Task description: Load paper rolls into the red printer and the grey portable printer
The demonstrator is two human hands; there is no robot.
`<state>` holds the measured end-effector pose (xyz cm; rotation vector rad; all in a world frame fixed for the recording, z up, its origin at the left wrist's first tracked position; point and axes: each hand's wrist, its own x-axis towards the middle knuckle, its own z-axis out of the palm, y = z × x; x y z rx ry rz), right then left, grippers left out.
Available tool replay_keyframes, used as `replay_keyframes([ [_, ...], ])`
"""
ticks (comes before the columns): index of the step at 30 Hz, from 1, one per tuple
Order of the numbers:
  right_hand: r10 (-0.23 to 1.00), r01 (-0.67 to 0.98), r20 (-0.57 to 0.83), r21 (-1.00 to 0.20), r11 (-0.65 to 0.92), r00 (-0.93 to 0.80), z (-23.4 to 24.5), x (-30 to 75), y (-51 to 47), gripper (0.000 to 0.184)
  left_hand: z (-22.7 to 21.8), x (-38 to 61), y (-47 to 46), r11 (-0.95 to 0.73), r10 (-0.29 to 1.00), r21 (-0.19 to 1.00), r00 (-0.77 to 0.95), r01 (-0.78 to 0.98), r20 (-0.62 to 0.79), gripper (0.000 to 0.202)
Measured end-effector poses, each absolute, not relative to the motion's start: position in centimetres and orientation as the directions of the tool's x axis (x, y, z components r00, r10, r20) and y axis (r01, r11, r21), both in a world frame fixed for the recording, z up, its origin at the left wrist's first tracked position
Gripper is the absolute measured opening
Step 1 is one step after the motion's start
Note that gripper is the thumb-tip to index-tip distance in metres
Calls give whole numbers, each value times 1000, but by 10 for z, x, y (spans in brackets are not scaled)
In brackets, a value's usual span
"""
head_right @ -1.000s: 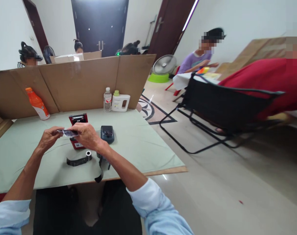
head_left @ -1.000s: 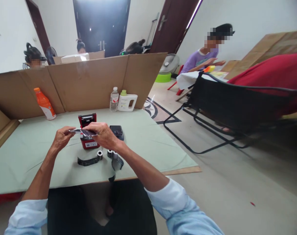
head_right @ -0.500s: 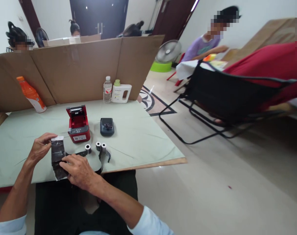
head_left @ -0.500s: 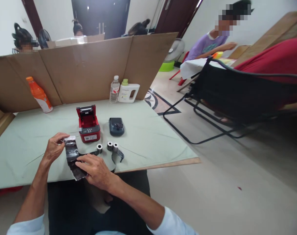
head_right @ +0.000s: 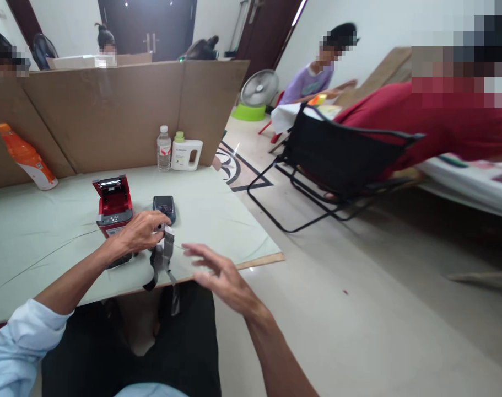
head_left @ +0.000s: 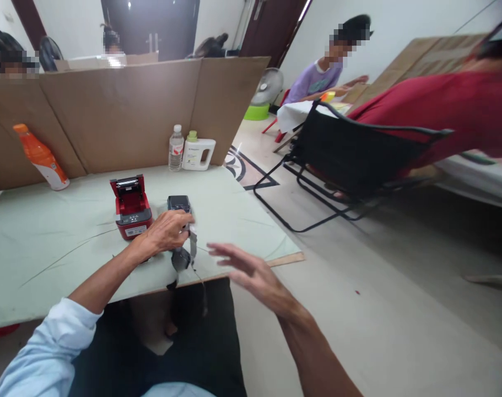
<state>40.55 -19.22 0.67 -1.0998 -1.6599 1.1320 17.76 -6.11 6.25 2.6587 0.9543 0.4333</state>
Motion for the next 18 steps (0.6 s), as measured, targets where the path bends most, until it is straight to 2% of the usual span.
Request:
replay_keyframes([
  [2,985,273,150,-947,168,-86,8,412,-169,50,61,195,-57,-743,646,324,753,585,121,35],
  [3,986,299,161,-939,169,-50,5,411,-156,52,59,202,-56,-744,643,306,761,594,86,36],
  [6,982,327,158,-927,182,-101,-15,397,-121,53,49,214,-55,-736,643,246,765,630,-33,38],
  [10,974,303,138,-934,189,-181,-43,379,-96,39,36,212,-55,-682,685,223,715,697,-141,38],
  [13,972,332,149,-921,204,-183,-51,374,-91,35,33,198,-50,-675,669,295,730,676,-142,37],
  [15,972,338,144,-919,202,-188,-51,373,-90,35,37,182,-44,-669,665,379,743,640,-81,38],
  [18,976,336,121,-925,176,-179,-50,373,-89,34,45,152,-34,-602,725,489,688,632,3,42],
])
